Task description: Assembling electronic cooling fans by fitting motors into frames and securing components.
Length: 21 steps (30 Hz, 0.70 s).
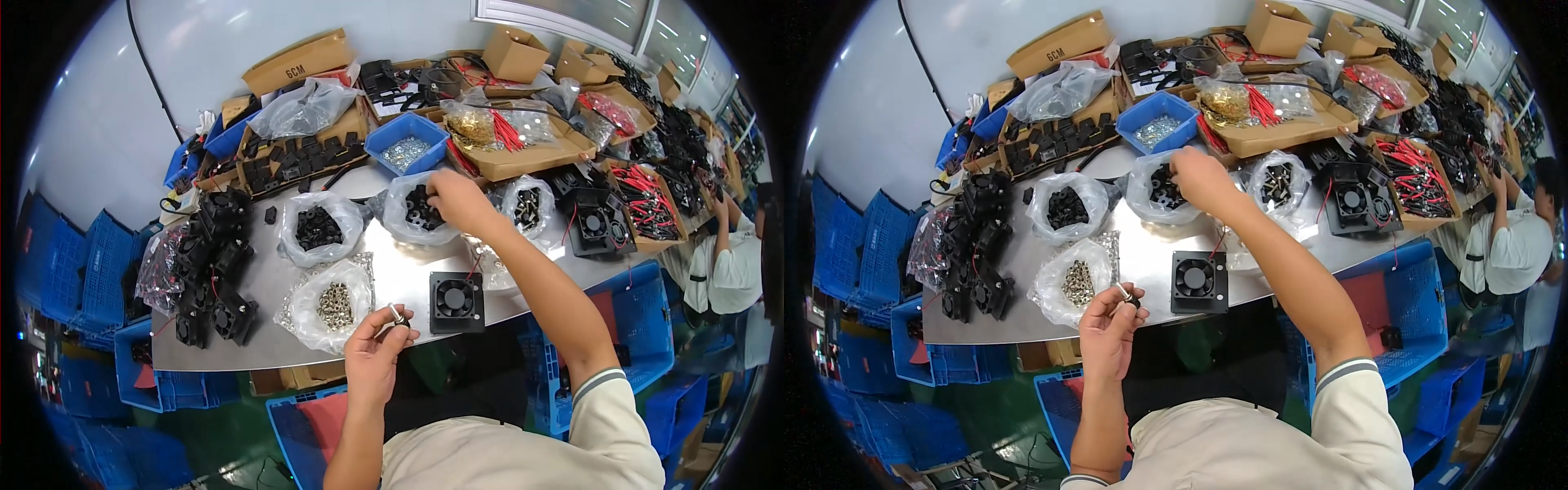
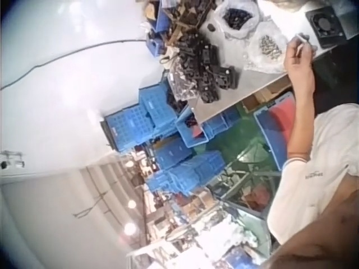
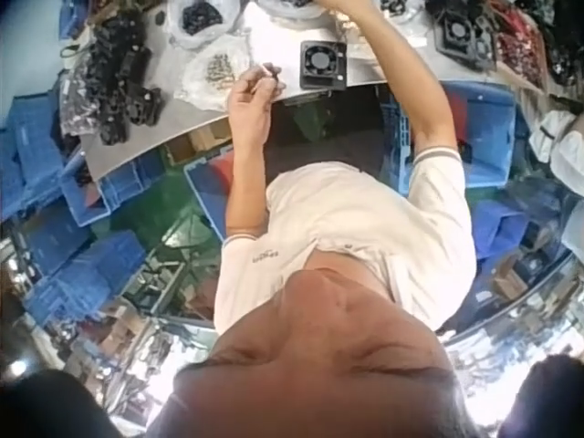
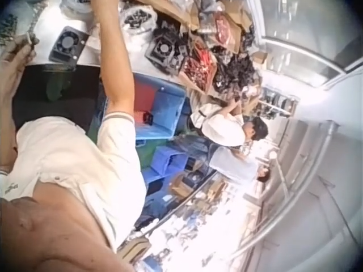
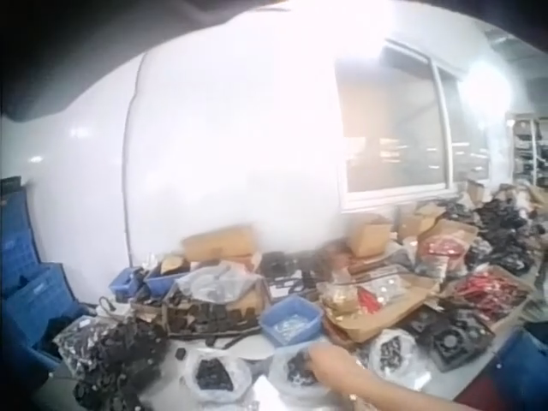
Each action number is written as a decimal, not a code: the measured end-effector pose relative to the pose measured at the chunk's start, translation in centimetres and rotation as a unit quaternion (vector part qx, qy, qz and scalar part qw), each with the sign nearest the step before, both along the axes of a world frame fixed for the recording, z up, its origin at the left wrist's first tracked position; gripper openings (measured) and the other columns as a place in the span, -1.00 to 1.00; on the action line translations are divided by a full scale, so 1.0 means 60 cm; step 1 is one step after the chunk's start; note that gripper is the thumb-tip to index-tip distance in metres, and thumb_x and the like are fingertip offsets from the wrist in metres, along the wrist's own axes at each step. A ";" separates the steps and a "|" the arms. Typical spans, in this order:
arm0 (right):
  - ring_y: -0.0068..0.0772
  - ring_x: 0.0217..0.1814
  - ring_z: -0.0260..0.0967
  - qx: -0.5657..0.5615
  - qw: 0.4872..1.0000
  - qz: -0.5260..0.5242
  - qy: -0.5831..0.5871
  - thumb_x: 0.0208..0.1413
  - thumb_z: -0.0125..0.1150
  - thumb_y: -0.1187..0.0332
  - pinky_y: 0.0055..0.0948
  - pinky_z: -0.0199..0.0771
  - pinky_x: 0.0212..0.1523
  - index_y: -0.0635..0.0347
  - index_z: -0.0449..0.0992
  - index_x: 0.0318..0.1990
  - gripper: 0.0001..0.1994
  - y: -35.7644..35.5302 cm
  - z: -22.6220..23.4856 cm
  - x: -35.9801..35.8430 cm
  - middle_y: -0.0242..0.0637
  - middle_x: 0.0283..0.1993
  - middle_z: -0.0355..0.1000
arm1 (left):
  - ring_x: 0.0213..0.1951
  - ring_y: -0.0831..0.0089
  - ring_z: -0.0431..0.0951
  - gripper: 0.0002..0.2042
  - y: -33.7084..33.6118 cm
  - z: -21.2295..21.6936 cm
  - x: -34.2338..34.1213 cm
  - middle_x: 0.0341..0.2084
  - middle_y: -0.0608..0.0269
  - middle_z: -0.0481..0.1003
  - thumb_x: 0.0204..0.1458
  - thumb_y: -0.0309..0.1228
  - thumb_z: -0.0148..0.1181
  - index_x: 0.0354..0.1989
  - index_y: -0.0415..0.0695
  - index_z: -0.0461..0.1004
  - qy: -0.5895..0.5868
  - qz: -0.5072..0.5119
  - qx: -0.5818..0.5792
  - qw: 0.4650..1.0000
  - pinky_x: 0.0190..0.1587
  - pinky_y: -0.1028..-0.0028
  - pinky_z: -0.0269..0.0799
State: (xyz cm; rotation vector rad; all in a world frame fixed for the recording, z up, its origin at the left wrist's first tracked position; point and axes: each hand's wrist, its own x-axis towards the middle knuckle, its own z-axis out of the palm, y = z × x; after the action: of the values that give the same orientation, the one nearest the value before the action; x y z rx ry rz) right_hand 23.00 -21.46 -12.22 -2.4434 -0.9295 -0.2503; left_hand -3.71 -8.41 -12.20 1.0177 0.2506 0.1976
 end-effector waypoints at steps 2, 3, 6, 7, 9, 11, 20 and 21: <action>-0.30 -0.18 0.48 0.142 0.977 0.027 0.156 0.01 0.26 0.50 -0.37 0.47 -0.20 0.28 0.51 -0.18 -0.81 -0.007 0.046 -0.054 -0.21 -0.23 0.49 | -0.29 0.41 0.58 -0.71 0.004 -0.006 -0.003 -0.12 0.05 0.52 0.11 -0.65 0.13 0.03 -0.28 0.44 0.005 0.009 0.010 1.000 -0.23 0.52 0.54; -0.42 -0.20 0.50 0.273 0.911 0.049 0.306 0.04 0.27 0.50 -0.45 0.47 -0.20 0.28 0.53 -0.12 -0.77 -0.014 0.063 -0.090 -0.26 -0.22 0.52 | -0.25 0.41 0.59 -0.69 0.004 -0.009 -0.005 -0.11 0.08 0.52 0.10 -0.66 0.14 0.04 -0.28 0.45 -0.002 -0.002 0.014 1.000 -0.19 0.52 0.53; -0.55 -0.23 0.49 0.303 0.887 0.137 0.320 0.08 0.25 0.52 -0.52 0.47 -0.19 0.29 0.53 -0.06 -0.76 -0.050 0.086 -0.197 -0.31 -0.23 0.54 | -0.21 0.40 0.60 -0.69 -0.007 -0.008 0.000 -0.10 0.11 0.52 0.08 -0.68 0.15 0.04 -0.30 0.47 -0.004 -0.033 0.035 0.999 -0.13 0.51 0.52; -0.52 -0.24 0.50 0.288 0.905 0.150 0.274 0.08 0.25 0.53 -0.51 0.47 -0.19 0.30 0.53 -0.10 -0.78 -0.058 0.092 -0.222 -0.29 -0.24 0.54 | -0.21 0.40 0.60 -0.69 -0.012 -0.007 0.004 -0.10 0.12 0.51 0.07 -0.69 0.16 0.02 -0.31 0.48 -0.003 -0.051 0.053 0.997 -0.12 0.50 0.53; -0.50 -0.22 0.50 0.259 0.918 0.156 0.258 0.07 0.24 0.56 -0.51 0.47 -0.19 0.31 0.55 -0.14 -0.82 -0.069 0.097 -0.250 -0.26 -0.25 0.53 | -0.21 0.40 0.60 -0.70 -0.022 -0.012 0.006 -0.10 0.12 0.50 0.07 -0.70 0.17 0.02 -0.32 0.48 -0.003 -0.058 0.061 0.996 -0.12 0.50 0.53; -0.42 -0.21 0.51 0.272 0.907 0.142 0.289 0.06 0.24 0.58 -0.49 0.47 -0.20 0.29 0.56 -0.16 -0.83 -0.081 0.091 -0.260 -0.23 -0.24 0.53 | -0.21 0.40 0.60 -0.70 -0.030 -0.014 0.010 -0.09 0.13 0.49 0.07 -0.70 0.18 0.01 -0.34 0.48 -0.007 -0.062 0.069 0.996 -0.12 0.50 0.53; -0.27 -0.20 0.51 0.279 0.932 0.150 0.176 -0.02 0.29 0.62 -0.44 0.50 -0.23 0.28 0.56 -0.21 -0.81 -0.106 0.077 -0.273 -0.18 -0.15 0.54 | -0.21 0.42 0.60 -0.71 -0.050 -0.004 0.011 -0.11 0.15 0.48 0.06 -0.71 0.18 0.00 -0.37 0.48 -0.016 -0.070 0.096 0.993 -0.11 0.53 0.53; -0.27 -0.20 0.51 0.280 0.931 0.153 0.178 -0.02 0.29 0.62 -0.44 0.50 -0.23 0.28 0.56 -0.21 -0.81 -0.105 0.071 -0.276 -0.18 -0.15 0.54 | -0.21 0.43 0.60 -0.70 -0.050 -0.004 0.010 -0.12 0.15 0.48 0.07 -0.71 0.17 0.00 -0.36 0.48 -0.013 -0.068 0.097 0.993 -0.11 0.53 0.52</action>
State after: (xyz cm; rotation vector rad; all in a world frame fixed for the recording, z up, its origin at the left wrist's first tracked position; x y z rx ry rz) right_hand 6.42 -27.77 -7.95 -1.7179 -0.9059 0.0411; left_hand -3.09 -11.41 -12.46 1.2197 0.1396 0.1132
